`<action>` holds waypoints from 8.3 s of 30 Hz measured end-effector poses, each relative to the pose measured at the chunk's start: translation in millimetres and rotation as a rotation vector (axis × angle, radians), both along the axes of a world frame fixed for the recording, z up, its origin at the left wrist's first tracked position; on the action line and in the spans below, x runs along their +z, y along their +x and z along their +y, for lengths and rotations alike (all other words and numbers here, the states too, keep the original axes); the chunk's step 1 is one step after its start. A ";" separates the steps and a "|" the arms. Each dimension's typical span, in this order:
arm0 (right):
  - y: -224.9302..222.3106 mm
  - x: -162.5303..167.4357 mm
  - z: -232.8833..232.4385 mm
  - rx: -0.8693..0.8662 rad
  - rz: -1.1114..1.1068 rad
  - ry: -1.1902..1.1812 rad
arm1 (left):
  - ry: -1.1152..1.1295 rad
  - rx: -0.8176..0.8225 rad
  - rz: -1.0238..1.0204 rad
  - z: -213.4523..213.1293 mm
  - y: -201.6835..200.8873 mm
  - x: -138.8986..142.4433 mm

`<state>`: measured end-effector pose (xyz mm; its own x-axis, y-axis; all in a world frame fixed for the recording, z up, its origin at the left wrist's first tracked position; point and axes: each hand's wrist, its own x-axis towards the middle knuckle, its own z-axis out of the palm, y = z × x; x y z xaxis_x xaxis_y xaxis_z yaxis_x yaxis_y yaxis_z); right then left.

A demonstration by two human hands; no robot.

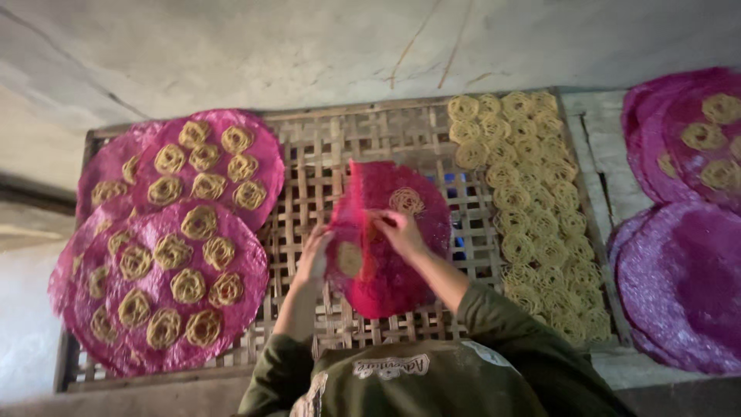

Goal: The person uses a manual extruder to push pink dough through a nozzle, forming spiral noodles onto a pink mat. They then transfer the formed noodles onto a drying rack and repeat the extrusion process.

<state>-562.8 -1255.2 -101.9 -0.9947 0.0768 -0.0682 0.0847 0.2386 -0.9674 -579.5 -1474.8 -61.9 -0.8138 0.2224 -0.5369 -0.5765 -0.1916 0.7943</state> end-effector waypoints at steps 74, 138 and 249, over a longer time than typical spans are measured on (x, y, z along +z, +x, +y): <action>29.5 39.1 172.4 -0.475 0.106 0.878 | 0.047 -0.229 0.345 42.7 43.1 -35.6; 18.5 78.8 3.4 -0.020 0.449 0.885 | -0.061 -0.250 0.477 6.3 45.6 -23.7; 510.7 -2.8 512.9 -1.035 0.104 -0.455 | -0.319 -0.782 1.208 596.8 381.9 37.4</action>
<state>-52.2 -742.3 -104.6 -0.4698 0.8548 -0.2205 -0.0494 -0.2748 -0.9602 -197.6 -878.0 -24.5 -0.5247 0.8120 0.2556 0.5798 0.1210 0.8057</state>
